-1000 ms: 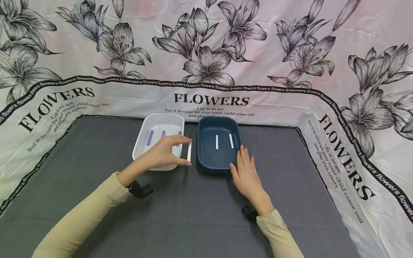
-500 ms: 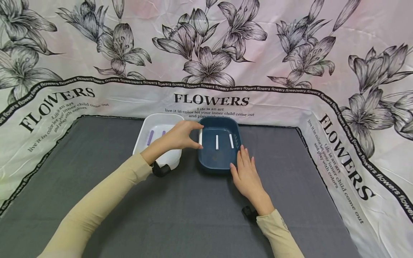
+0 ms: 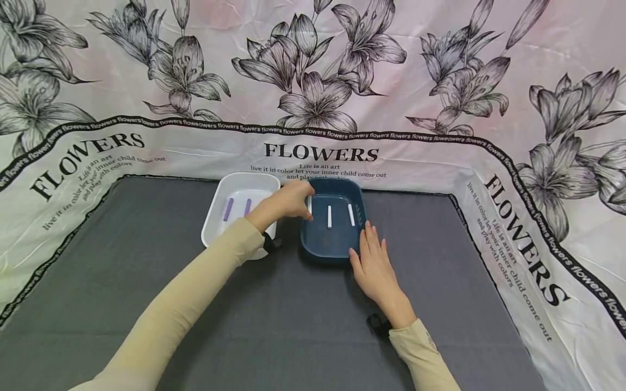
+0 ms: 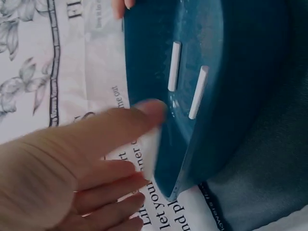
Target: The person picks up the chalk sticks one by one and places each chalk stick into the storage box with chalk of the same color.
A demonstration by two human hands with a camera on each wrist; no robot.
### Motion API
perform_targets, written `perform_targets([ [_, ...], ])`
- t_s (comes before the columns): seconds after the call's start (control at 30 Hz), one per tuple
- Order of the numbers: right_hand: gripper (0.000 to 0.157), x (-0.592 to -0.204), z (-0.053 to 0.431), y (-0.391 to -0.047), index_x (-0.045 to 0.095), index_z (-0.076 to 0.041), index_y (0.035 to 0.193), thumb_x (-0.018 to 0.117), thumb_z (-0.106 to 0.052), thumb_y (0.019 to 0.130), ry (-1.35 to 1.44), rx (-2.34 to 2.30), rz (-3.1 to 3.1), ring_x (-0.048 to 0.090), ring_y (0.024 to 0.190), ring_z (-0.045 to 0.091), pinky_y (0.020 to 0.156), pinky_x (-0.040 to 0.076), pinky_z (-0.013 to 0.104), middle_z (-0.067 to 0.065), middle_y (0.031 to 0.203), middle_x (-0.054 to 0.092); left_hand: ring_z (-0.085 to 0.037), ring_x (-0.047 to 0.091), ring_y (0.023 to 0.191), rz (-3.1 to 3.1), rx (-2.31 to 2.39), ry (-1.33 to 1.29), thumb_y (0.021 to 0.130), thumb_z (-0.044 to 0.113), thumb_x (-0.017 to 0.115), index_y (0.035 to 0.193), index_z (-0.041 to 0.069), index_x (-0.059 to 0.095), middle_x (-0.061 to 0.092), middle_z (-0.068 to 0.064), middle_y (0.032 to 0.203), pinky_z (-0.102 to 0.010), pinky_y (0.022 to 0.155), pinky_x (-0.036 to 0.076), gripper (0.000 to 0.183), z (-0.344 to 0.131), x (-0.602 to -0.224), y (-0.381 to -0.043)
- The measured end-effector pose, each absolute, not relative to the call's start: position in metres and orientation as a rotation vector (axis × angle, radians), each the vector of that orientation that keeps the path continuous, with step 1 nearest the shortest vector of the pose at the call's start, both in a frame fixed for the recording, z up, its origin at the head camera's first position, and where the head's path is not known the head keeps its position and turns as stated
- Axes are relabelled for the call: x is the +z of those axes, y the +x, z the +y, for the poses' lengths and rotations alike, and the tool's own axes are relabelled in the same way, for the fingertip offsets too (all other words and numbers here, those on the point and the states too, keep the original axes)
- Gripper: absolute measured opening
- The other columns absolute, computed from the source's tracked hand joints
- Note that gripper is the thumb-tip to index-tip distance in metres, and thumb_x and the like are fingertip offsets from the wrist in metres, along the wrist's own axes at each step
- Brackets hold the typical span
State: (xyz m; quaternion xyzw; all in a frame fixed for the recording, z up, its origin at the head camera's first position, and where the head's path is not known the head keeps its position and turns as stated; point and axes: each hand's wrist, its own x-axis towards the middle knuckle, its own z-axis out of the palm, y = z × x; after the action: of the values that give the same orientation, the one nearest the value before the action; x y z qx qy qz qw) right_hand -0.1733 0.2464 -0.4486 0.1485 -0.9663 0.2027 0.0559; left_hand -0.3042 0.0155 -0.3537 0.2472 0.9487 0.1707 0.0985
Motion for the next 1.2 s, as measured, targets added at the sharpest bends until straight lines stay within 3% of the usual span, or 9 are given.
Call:
perform_targets([
  [0.2,0.062,-0.449,0.247,-0.173,0.021,0.014,0.151,0.038,-0.029,0.108,0.447,0.618,-2.935,0.006,0.149,0.041,0.115,0.01,0.064,0.024,0.163,0.005,-0.023,0.057,0.096,2.835,0.367,0.697,0.075,0.009,0.086,0.119,0.004,0.061,0.059,-0.01,0.114,-0.036,0.079,0.053,0.051,0.032,-0.361,-0.312],
  [0.37,0.062,-0.449,0.247,-0.173,0.021,0.014,0.151,0.038,-0.029,0.109,0.453,0.624,-2.933,0.007,0.149,0.042,0.115,0.01,0.064,0.023,0.163,0.005,-0.026,0.059,0.1,2.877,0.234,0.693,0.075,0.003,0.084,0.125,0.007,0.062,0.059,-0.01,0.121,-0.037,0.078,0.054,0.055,0.043,-0.366,-0.312],
  [0.47,0.062,-0.449,0.246,-0.173,0.021,0.014,0.151,0.037,-0.029,0.109,0.456,0.631,-2.931,0.005,0.15,0.04,0.115,0.009,0.064,0.023,0.163,0.004,-0.027,0.061,0.106,2.912,0.154,0.68,0.079,0.003,0.081,0.128,0.01,0.062,0.06,-0.009,0.125,-0.039,0.084,0.054,0.053,0.048,-0.37,-0.311],
  [0.7,0.062,-0.45,0.246,-0.173,0.021,0.014,0.151,0.038,-0.029,0.109,0.452,0.624,-2.937,0.005,0.15,0.04,0.116,0.009,0.063,0.022,0.164,0.004,-0.028,0.056,0.123,2.933,0.048,0.602,0.102,0.011,0.055,0.135,0.017,0.06,0.059,-0.006,0.134,-0.044,0.108,0.04,0.034,0.054,-0.38,-0.311],
  [1.07,0.062,-0.45,0.246,-0.172,0.022,0.014,0.15,0.038,-0.028,0.108,0.452,0.633,-2.93,0.005,0.15,0.04,0.116,0.008,0.063,0.023,0.164,0.004,-0.026,0.039,0.141,2.866,-0.196,0.561,0.107,0.019,0.045,0.148,0.024,0.049,0.048,-0.001,0.149,-0.042,0.119,0.024,0.041,0.064,-0.382,-0.314],
  [1.2,0.062,-0.449,0.246,-0.173,0.022,0.015,0.15,0.038,-0.028,0.108,0.458,0.622,-2.924,0.006,0.15,0.04,0.115,0.01,0.064,0.023,0.164,0.005,-0.027,0.041,0.14,2.857,-0.209,0.561,0.107,0.018,0.045,0.147,0.024,0.05,0.049,-0.001,0.148,-0.04,0.119,0.023,0.041,0.064,-0.379,-0.312],
])
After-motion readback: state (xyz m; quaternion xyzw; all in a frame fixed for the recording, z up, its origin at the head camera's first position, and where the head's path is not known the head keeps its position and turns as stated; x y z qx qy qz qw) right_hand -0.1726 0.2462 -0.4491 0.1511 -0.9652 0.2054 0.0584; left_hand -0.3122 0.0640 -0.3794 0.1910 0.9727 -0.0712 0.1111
